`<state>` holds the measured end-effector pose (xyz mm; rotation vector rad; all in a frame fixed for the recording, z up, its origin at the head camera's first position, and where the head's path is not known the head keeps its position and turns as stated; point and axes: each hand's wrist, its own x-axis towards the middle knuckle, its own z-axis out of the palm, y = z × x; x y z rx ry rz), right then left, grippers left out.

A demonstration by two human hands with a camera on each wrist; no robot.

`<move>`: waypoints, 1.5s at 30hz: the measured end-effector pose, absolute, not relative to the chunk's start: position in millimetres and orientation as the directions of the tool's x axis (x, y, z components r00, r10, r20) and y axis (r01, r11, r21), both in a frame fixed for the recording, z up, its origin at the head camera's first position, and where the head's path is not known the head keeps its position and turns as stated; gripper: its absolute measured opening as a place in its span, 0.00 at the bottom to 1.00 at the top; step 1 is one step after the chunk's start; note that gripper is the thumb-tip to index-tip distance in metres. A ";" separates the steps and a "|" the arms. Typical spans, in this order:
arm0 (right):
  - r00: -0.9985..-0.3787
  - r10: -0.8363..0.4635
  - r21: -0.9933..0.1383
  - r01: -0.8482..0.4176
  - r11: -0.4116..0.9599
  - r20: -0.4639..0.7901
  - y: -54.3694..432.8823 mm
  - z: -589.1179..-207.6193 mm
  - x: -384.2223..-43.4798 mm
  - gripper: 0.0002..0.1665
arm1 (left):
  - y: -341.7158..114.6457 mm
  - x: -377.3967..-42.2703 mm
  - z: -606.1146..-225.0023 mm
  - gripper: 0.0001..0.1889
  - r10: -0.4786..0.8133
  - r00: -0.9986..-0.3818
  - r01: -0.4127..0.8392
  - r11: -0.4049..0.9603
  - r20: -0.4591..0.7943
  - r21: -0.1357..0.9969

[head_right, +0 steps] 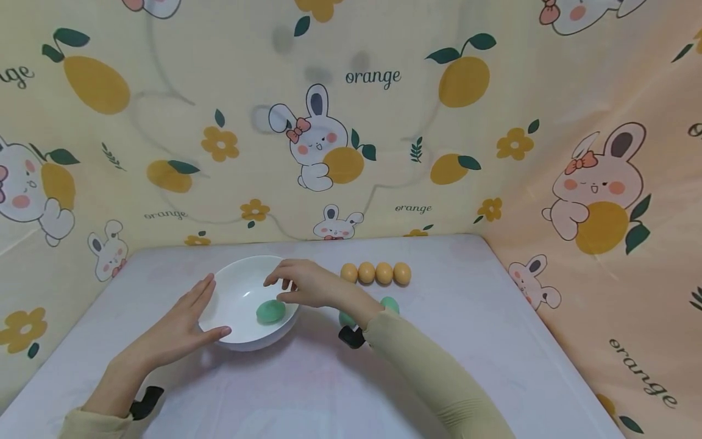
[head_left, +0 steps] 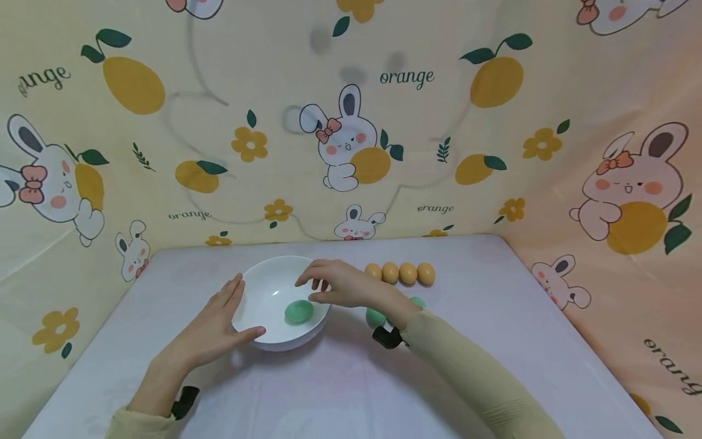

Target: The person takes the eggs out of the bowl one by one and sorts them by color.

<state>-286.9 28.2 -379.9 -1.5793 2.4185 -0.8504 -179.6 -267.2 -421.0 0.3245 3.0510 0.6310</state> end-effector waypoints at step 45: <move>-0.401 -0.903 -0.365 -0.826 0.430 -0.157 -20.9 -399.0 -302.4 0.22 | -268.4 -177.8 -420.1 0.62 0.222 -0.973 0.228 0.889 0.062 0.397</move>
